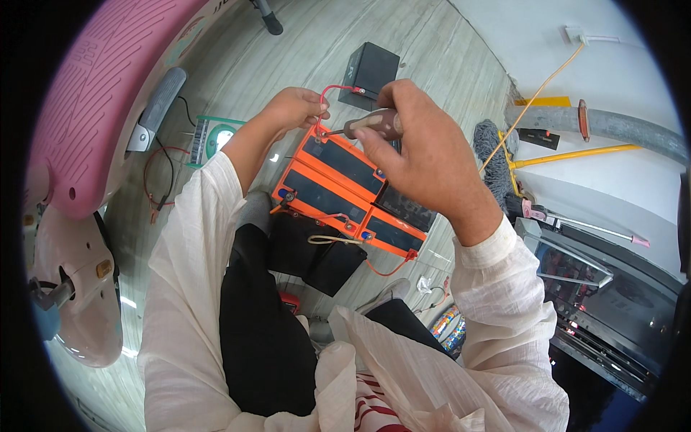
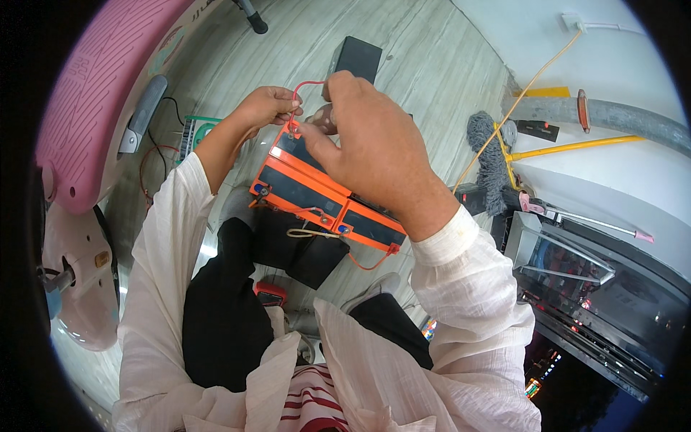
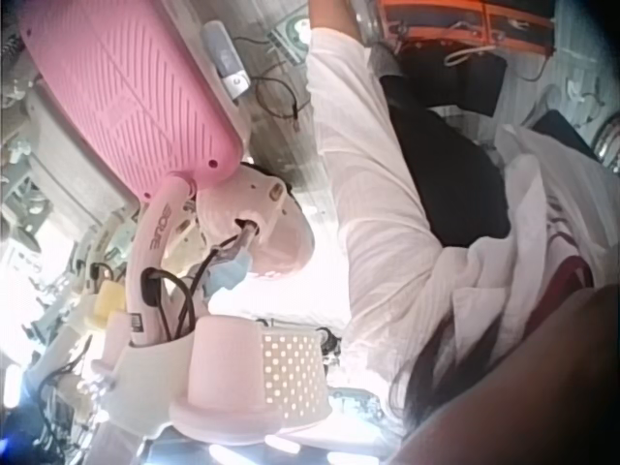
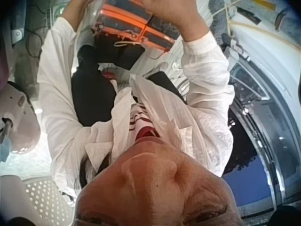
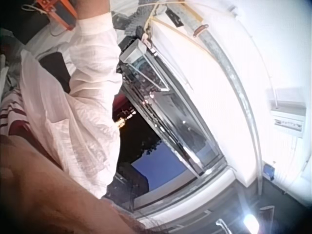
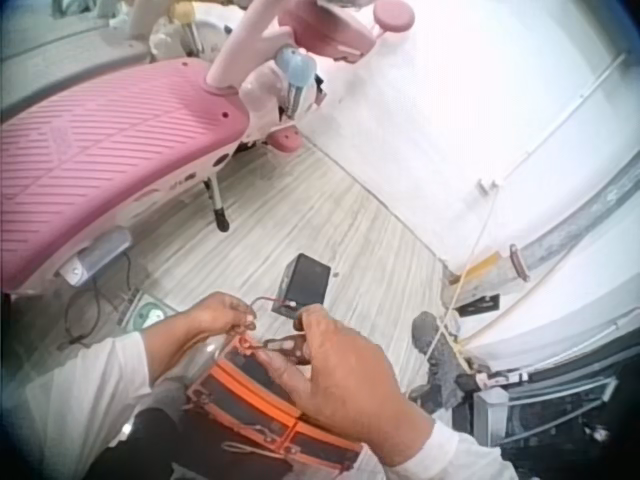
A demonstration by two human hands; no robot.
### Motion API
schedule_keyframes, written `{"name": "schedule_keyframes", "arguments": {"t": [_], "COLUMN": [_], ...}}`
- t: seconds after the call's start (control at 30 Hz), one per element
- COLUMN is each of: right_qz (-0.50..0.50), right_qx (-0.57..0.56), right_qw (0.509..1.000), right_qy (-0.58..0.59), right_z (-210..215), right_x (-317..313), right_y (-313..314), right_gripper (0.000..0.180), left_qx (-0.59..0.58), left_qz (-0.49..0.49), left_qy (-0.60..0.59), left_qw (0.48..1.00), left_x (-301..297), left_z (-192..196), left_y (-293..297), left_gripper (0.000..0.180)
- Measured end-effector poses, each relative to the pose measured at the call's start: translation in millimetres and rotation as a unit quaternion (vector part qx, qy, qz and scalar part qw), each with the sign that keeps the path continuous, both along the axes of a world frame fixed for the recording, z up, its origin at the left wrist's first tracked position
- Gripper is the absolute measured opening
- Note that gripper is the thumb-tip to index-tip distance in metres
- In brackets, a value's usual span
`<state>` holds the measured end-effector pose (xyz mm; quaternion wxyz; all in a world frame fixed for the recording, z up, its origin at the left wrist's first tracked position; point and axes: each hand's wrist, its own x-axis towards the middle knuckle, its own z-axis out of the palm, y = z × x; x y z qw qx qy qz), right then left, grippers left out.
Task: The person sits on the floor and connects several rectangular batteries in series using a screwdriver and wires. They tighten terminal screws and arrange the batteries into a compact stack.
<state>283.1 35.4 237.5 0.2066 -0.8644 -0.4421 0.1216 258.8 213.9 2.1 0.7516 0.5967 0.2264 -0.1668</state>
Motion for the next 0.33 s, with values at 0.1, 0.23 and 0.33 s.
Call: {"name": "schedule_keyframes", "arguments": {"t": [0.1, 0.23, 0.33], "right_qz": [-0.055, 0.084, 0.062], "right_qx": [-0.133, -0.058, -0.048], "right_qw": [0.989, 0.993, 0.994], "right_qy": [0.022, -0.061, -0.072], "right_z": [7.0, 2.1, 1.4], "right_x": [0.3, 7.7, 5.1], "right_y": [2.4, 0.0, -3.4], "right_gripper": [0.032, 0.035, 0.036], "left_qx": [0.03, 0.043, 0.049], "left_qz": [0.002, 0.02, 0.024], "left_qy": [0.002, 0.001, 0.004], "left_qw": [1.0, 0.999, 0.998], "left_x": [6.3, 8.5, 9.4], "left_z": [6.5, 5.8, 7.8], "left_y": [-5.1, -3.9, -4.9], "left_gripper": [0.025, 0.025, 0.025]}}
